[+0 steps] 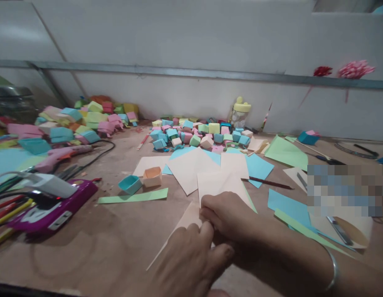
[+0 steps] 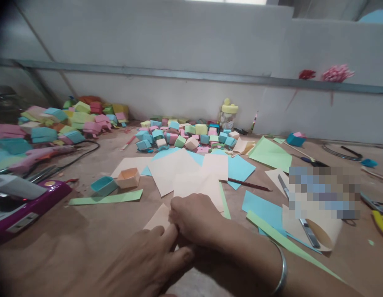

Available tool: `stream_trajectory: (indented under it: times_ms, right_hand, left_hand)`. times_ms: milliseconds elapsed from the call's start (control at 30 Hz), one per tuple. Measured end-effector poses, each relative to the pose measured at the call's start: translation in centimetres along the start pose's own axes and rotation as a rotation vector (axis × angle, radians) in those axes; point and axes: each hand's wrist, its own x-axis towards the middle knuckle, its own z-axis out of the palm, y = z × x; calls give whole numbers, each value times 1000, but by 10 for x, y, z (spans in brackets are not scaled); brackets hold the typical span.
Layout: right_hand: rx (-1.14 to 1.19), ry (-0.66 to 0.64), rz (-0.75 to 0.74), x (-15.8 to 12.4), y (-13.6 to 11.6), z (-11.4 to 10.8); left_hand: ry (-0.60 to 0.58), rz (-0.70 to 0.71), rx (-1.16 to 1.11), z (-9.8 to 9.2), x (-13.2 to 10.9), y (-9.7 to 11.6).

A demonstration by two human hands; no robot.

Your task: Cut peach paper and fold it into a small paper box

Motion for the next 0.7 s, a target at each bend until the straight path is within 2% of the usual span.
stream_trajectory:
  times_ms: [133,233,367,433,700]
  right_hand:
    - [82,27,-36,-1,5,-1]
    - [134,37,-63,1,9,-1]
    - [176,43,-74,2,10,0]
    - [185,48,-69,2,9,-1]
    - [232,75,-28,-3,5,-1]
  left_hand:
    - [40,47,146,-8,-6,3]
    - [174,83,224,-4,-12,0]
    - [399,6,55,0,-14,-7]
    - [468,-48,-43,-3,-13,-10]
    - [534,-134,-122,-16,-19,-11]
